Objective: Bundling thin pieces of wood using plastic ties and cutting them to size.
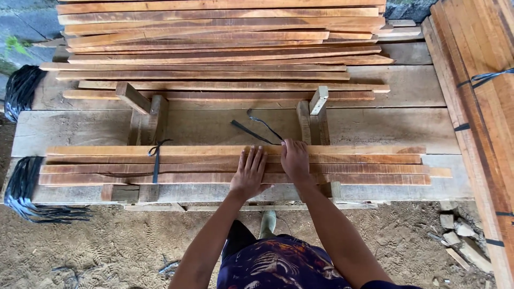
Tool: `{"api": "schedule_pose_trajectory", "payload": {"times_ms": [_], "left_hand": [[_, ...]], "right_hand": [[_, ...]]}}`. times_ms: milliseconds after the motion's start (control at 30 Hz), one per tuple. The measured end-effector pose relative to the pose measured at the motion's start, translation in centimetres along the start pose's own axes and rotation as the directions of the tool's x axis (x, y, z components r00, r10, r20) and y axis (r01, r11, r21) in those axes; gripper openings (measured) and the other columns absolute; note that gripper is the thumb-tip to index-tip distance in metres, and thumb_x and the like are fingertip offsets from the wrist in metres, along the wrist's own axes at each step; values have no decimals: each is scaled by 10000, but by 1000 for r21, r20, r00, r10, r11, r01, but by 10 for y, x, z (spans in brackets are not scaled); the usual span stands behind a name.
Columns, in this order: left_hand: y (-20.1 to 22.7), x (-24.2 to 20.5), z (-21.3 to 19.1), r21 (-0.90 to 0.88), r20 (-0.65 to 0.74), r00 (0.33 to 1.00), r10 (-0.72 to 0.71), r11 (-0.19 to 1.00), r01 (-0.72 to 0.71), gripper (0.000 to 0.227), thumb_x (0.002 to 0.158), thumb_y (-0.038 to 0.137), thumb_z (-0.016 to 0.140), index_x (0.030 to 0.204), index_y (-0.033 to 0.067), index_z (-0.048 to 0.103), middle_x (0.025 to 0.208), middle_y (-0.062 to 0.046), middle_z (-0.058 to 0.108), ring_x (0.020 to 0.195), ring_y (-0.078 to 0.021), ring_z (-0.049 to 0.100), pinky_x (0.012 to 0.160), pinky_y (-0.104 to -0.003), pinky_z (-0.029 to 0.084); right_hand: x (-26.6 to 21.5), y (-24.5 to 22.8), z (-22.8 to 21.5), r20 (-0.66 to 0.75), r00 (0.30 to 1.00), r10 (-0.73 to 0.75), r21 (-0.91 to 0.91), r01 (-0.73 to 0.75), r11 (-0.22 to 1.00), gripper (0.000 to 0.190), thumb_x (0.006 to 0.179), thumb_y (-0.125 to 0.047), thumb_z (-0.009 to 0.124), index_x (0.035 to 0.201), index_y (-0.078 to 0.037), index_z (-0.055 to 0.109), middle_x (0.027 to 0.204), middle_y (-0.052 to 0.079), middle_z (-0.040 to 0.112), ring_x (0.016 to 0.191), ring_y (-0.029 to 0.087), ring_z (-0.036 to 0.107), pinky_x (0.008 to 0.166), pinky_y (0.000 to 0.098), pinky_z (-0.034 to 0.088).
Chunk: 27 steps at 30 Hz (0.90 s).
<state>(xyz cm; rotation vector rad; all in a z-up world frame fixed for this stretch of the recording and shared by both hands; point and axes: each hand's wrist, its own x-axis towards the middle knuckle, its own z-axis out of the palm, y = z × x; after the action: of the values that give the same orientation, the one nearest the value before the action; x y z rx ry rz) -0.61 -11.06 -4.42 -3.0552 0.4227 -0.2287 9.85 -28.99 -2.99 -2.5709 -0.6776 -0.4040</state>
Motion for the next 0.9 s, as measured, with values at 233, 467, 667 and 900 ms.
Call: {"api": "schedule_pose_trajectory", "payload": {"times_ms": [233,467,667,900], "left_hand": [[9,-7,3,-41,-43,998,-42,998,41,1236,657,739,734,1602,66,308,1668,-195,282,1555,-390,238,1270,-596,163],[26,-33,4,-172,-255,967,18,983,-63,623,858,366,667,1397,101,501,1558,-154,433,1483,-337,393,1200,-519,317],[50,-66,39,-205,-532,820,212,907,-368,402,855,162,583,1248,184,668,1360,-63,581,1303,-293,544,1039,-474,488],[42,-70,66,-393,-132,953,271,869,-301,464,884,183,584,1340,102,555,1414,-157,500,1235,-381,538,1043,-532,462]], "right_hand": [[0,2,-8,-80,996,29,173,-15,985,136,1082,-183,602,1029,-97,693,775,67,693,787,244,727,893,438,584],[24,15,4,-155,980,125,-52,-134,990,50,968,-215,724,942,-183,753,622,19,670,587,221,709,675,390,603],[71,50,6,-414,891,188,-115,-256,960,101,902,-120,717,883,-178,636,589,49,638,544,276,708,600,410,579],[68,20,9,41,997,58,-233,-47,971,106,922,-276,646,900,-239,742,657,62,680,690,340,748,670,483,565]]}}
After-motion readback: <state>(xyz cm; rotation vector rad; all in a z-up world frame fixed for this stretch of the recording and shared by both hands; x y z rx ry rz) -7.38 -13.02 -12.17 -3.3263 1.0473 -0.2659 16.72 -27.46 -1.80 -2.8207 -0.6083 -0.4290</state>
